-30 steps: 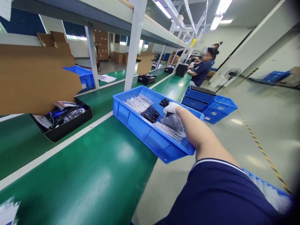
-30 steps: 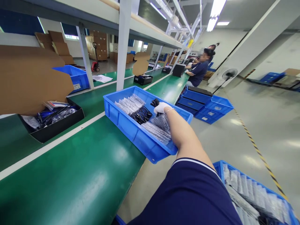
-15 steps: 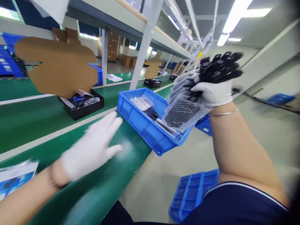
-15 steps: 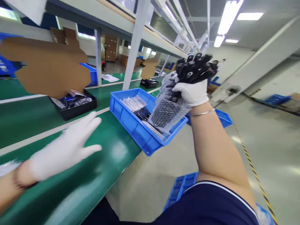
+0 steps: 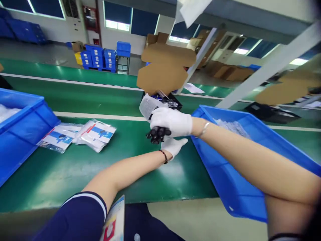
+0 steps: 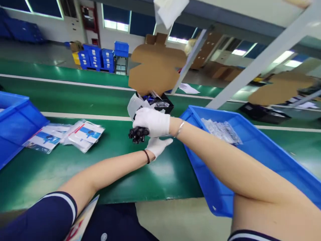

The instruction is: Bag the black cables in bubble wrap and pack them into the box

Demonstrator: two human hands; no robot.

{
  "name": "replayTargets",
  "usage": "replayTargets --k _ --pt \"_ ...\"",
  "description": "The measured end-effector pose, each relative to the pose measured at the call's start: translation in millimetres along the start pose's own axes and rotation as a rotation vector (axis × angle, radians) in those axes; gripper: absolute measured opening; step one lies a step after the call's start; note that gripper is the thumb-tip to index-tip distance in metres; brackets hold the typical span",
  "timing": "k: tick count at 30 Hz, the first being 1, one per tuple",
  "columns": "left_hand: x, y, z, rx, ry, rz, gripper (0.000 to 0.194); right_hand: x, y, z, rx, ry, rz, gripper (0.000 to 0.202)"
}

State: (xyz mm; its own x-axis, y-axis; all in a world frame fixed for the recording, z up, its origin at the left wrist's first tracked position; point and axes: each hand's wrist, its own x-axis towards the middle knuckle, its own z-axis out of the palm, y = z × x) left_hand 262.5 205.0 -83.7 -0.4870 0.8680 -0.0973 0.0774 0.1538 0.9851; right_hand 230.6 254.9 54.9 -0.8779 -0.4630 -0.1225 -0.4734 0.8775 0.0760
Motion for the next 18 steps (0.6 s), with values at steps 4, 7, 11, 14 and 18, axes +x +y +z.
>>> replayTargets --k 4,7,11,14,18 --pt "-58 -41 -40.6 0.443 -0.421 0.122 0.084 33 8 77 -0.011 -0.143 -0.159 0.014" --pt "-109 -52 -82.9 0.567 -0.695 0.278 0.062 33 -1 114 0.017 -0.153 -0.121 0.028" --pt "-134 -35 -140.2 0.629 -0.742 0.257 0.055 35 -16 119 0.068 -0.178 -0.073 0.053" --pt "-134 -20 -170.5 0.616 -0.633 0.297 0.053 53 -16 102 0.06 -0.168 -0.05 0.06" --pt "-138 -21 -200.5 0.53 -0.532 0.325 0.048 81 -2 83 -0.227 -0.105 0.114 0.041"
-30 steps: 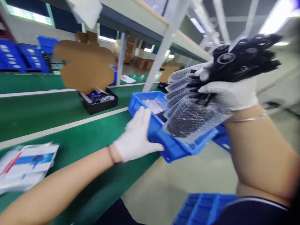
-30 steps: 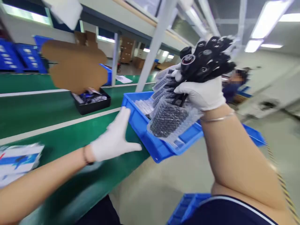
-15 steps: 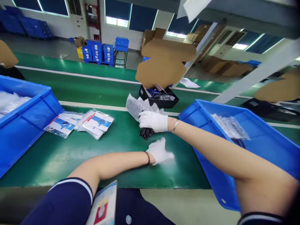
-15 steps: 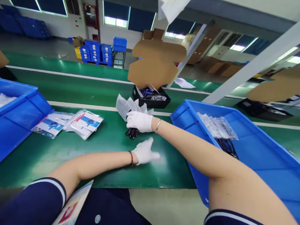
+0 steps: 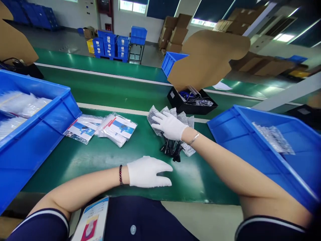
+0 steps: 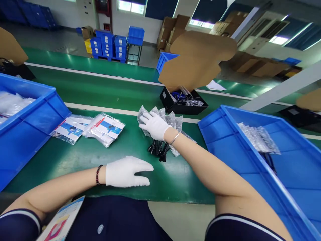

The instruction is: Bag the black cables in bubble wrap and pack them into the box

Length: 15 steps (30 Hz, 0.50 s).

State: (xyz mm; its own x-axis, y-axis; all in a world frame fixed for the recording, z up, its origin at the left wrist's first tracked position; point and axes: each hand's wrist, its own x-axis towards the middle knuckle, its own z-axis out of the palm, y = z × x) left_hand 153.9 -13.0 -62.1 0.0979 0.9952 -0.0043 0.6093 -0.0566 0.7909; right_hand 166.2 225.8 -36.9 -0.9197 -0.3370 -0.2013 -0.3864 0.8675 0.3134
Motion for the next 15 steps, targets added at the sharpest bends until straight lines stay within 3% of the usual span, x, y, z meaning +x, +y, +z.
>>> replayTargets --k 2,4,5,7,10,12,15 --pt "-7 -14 -5.3 -0.084 0.063 -0.077 0.049 9 7 -1 -0.053 -0.078 0.118 0.025" --pt "-6 -32 -12.0 -0.344 0.169 -0.224 0.06 14 11 0 -0.045 -0.081 0.231 0.022" --pt "-1 -41 -17.0 -0.563 0.241 -0.31 0.069 16 10 0 -0.037 -0.008 0.282 0.022" --pt "16 -57 -32.1 -1.086 0.372 -0.448 0.084 21 6 -3 0.016 0.27 0.322 0.021" --pt "44 -69 -64.4 -1.595 0.484 -0.375 0.072 30 -6 -15 0.197 0.694 0.234 0.022" --pt "55 -70 -84.2 -1.611 0.581 -0.24 0.053 36 -15 -25 0.347 0.831 0.187 0.023" --pt "57 -71 -100.8 -1.422 0.704 -0.135 0.04 43 -23 -35 0.575 0.96 0.302 0.017"
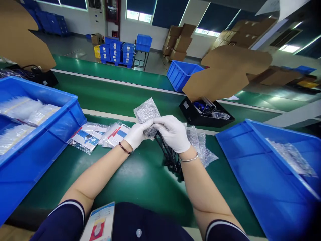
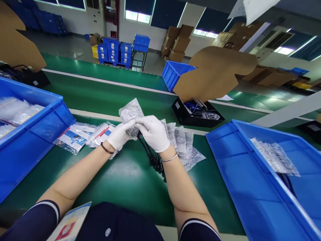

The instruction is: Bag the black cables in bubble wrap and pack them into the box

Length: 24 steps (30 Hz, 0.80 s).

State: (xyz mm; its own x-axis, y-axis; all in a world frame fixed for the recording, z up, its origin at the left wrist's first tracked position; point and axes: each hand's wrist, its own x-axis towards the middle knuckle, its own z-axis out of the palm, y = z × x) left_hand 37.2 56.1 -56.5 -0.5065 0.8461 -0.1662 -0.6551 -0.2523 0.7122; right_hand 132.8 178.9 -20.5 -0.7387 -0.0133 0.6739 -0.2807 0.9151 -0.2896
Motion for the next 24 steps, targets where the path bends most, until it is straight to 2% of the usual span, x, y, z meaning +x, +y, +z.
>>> replayTargets --k 2,3,6,8,15,24 --pt "-1 5 -6.8 0.123 -0.023 0.038 0.042 2 0 3 0.112 0.039 0.157 0.014" --pt "-2 6 -11.8 0.186 -0.033 0.037 0.044 3 2 5 0.172 0.019 0.224 0.014" --pt "-3 9 -28.2 0.326 -0.046 0.02 0.048 3 10 13 0.326 -0.123 0.376 0.014" --pt "-2 10 -37.7 0.344 -0.055 -0.012 0.047 3 13 17 0.374 -0.189 0.424 0.014" --pt "4 8 -53.3 0.286 -0.113 -0.057 0.035 4 15 23 0.362 -0.252 0.428 0.007" --pt "0 15 -47.4 0.2 -0.138 -0.093 0.039 6 10 22 0.341 -0.274 0.394 0.006"
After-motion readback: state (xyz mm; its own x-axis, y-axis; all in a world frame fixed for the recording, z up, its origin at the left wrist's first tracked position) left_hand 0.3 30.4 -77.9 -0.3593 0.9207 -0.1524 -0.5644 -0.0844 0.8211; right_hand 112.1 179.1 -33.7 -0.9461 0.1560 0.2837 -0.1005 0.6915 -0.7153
